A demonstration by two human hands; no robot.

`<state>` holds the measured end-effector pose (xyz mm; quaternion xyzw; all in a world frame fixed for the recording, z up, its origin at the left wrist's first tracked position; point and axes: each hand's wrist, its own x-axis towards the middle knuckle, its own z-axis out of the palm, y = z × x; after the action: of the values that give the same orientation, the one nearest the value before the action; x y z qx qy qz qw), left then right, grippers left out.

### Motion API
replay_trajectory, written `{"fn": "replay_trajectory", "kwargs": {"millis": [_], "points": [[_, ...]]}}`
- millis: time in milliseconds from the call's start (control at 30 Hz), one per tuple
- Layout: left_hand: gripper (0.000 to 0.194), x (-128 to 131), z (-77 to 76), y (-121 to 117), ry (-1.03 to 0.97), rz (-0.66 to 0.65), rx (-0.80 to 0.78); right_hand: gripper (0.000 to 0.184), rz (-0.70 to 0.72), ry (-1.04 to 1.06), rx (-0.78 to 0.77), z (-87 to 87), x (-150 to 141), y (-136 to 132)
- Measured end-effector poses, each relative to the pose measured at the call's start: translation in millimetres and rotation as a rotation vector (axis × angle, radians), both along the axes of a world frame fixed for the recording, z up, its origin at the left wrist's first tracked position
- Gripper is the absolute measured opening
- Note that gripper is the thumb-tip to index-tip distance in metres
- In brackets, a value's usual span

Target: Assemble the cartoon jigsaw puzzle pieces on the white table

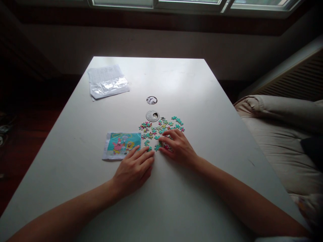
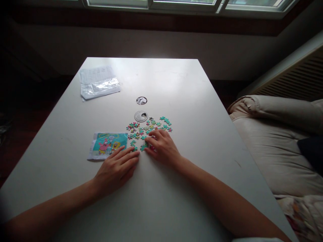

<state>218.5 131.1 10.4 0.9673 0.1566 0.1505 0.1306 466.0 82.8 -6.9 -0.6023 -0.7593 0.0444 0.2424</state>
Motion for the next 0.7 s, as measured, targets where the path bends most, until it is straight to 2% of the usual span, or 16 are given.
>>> {"fn": "replay_trajectory", "kwargs": {"millis": [67, 167, 233, 333, 400, 467, 600, 700], "points": [[0.025, 0, 2.5, -3, -0.039, -0.038, 0.018, 0.026, 0.016, -0.002, -0.005, -0.1, 1, 0], [0.022, -1, 5.4, -8, -0.068, -0.203, 0.016, 0.027, 0.038, -0.001, -0.025, 0.2, 3, 0], [0.018, -1, 6.0, -8, -0.053, -0.245, 0.014, 0.028, 0.044, 0.003, -0.031, 0.4, 4, -1], [0.017, -3, 4.9, -1, -0.026, -0.106, 0.026, 0.027, 0.059, 0.013, -0.032, 0.1, 5, -1], [0.020, -3, 3.2, 5, 0.001, 0.013, 0.030, 0.026, 0.073, 0.020, -0.030, -0.4, 5, 0], [0.026, -2, 0.7, 10, 0.035, 0.080, 0.036, 0.025, 0.079, 0.026, -0.025, -0.8, 5, 0], [0.039, -1, -4.1, 11, 0.084, 0.068, 0.035, 0.023, 0.058, 0.035, -0.008, -1.4, 3, 1], [0.035, 1, -4.6, 7, 0.072, 0.038, 0.021, 0.021, 0.035, 0.041, 0.006, -2.0, 3, 2]]}}
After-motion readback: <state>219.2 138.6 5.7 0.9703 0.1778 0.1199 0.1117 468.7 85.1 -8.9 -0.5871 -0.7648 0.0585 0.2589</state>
